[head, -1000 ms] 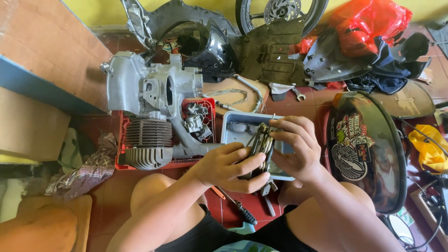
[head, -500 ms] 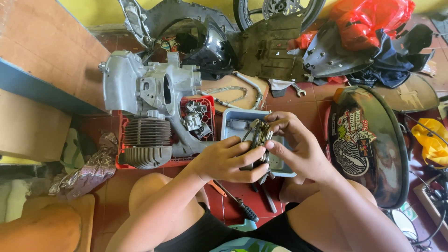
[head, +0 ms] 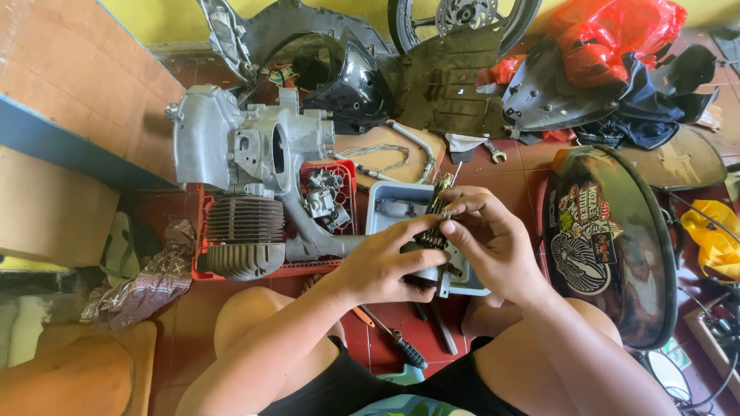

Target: The person cleans various disassembled motorcycle engine parts, including a cylinder head and valve springs, using a brush and a tray of liquid. They scrub the components and place them into a red crate.

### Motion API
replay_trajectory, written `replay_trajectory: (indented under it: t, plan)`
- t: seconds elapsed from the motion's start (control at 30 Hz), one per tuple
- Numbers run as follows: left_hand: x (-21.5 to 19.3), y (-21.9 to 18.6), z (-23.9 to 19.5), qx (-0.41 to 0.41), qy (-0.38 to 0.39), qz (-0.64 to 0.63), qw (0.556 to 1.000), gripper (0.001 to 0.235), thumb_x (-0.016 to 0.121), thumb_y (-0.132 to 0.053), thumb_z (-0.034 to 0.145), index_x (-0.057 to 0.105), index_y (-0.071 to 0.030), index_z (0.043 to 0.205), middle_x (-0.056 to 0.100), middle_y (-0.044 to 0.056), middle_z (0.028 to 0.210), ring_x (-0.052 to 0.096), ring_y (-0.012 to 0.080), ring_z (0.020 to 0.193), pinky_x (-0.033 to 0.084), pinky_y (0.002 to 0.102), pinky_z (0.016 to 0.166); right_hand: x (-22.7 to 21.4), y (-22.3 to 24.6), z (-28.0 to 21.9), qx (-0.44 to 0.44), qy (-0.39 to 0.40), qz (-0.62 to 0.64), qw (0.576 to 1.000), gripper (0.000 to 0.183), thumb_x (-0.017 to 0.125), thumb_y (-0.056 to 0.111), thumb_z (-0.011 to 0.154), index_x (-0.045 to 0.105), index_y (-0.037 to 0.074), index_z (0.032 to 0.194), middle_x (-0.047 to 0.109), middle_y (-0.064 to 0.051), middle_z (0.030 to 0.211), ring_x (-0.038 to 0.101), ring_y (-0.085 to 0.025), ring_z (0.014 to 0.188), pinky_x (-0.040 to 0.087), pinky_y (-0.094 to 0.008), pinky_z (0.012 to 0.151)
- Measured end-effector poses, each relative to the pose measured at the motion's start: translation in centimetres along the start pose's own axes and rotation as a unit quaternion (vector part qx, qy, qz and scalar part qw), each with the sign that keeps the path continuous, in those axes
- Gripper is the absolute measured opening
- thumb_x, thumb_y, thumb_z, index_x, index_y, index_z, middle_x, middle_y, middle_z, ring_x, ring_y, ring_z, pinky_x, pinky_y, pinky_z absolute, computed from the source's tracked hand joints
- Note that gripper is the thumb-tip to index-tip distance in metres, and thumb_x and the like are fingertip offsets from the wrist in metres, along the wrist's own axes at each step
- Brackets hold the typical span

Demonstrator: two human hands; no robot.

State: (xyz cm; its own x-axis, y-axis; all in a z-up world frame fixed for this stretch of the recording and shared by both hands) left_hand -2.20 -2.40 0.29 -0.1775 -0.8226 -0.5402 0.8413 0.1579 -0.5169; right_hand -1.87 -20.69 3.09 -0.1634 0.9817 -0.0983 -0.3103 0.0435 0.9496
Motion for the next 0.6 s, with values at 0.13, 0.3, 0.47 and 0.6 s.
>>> replay_trajectory:
  t: [0.13, 0.3, 0.47, 0.6]
  plan:
    - [0.4, -0.8, 0.4, -0.085, -0.039, -0.073, 0.993, 0.051, 0.083, -0.02, 0.075, 0.064, -0.022, 0.122, 0.054, 0.02, 0.143, 0.066, 0.049, 0.116, 0.062, 0.054, 0.09, -0.1, -1.6, 0.3, 0.015, -0.02, 0.004, 1.0, 0.017, 0.068, 0.004, 0.097, 0.062, -0.005, 0.111, 0.063, -0.024, 0.125, 0.07, -0.029, 0.105, 0.059, -0.052, 0.088]
    - [0.6, -0.9, 0.7, -0.174, -0.101, -0.163, 0.966, 0.052, 0.083, -0.017, 0.067, 0.068, -0.018, 0.117, 0.056, 0.018, 0.144, 0.064, 0.0476, 0.121, 0.058, 0.055, 0.094, 0.5, -2.6, 0.3, 0.05, -0.067, 0.051, 0.995, 0.026, 0.06, 0.004, 0.101, 0.06, -0.006, 0.126, 0.062, -0.019, 0.123, 0.07, -0.027, 0.102, 0.06, -0.048, 0.088]
    - [1.0, -1.0, 0.5, -0.173, -0.12, -0.15, 0.966, 0.053, 0.083, -0.016, 0.066, 0.07, -0.02, 0.117, 0.057, 0.014, 0.145, 0.063, 0.044, 0.125, 0.056, 0.053, 0.098, 0.7, -2.7, 0.3, 0.058, -0.077, 0.06, 0.994, 0.021, 0.056, 0.006, 0.104, 0.063, -0.004, 0.122, 0.062, -0.016, 0.127, 0.065, -0.021, 0.106, 0.058, -0.046, 0.091]
    - [0.6, -1.2, 0.4, -0.154, -0.115, -0.163, 0.968, 0.053, 0.083, -0.012, 0.065, 0.071, -0.018, 0.116, 0.058, 0.016, 0.143, 0.062, 0.0453, 0.126, 0.055, 0.055, 0.1, 0.2, -4.0, 0.0, 0.063, -0.098, 0.057, 0.992, 0.019, 0.054, 0.004, 0.104, 0.064, -0.004, 0.118, 0.063, -0.014, 0.123, 0.069, -0.02, 0.1, 0.06, -0.039, 0.088]
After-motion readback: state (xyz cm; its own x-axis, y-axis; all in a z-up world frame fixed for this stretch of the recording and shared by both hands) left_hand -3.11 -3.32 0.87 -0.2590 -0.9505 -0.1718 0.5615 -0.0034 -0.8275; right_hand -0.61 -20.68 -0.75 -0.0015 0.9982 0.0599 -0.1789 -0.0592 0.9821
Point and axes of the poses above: each hand's wrist, its own z-axis towards the middle knuckle, its own x-axis out of the palm, y = z × x, the point moved 3 cm from there along z, towards the middle knuckle
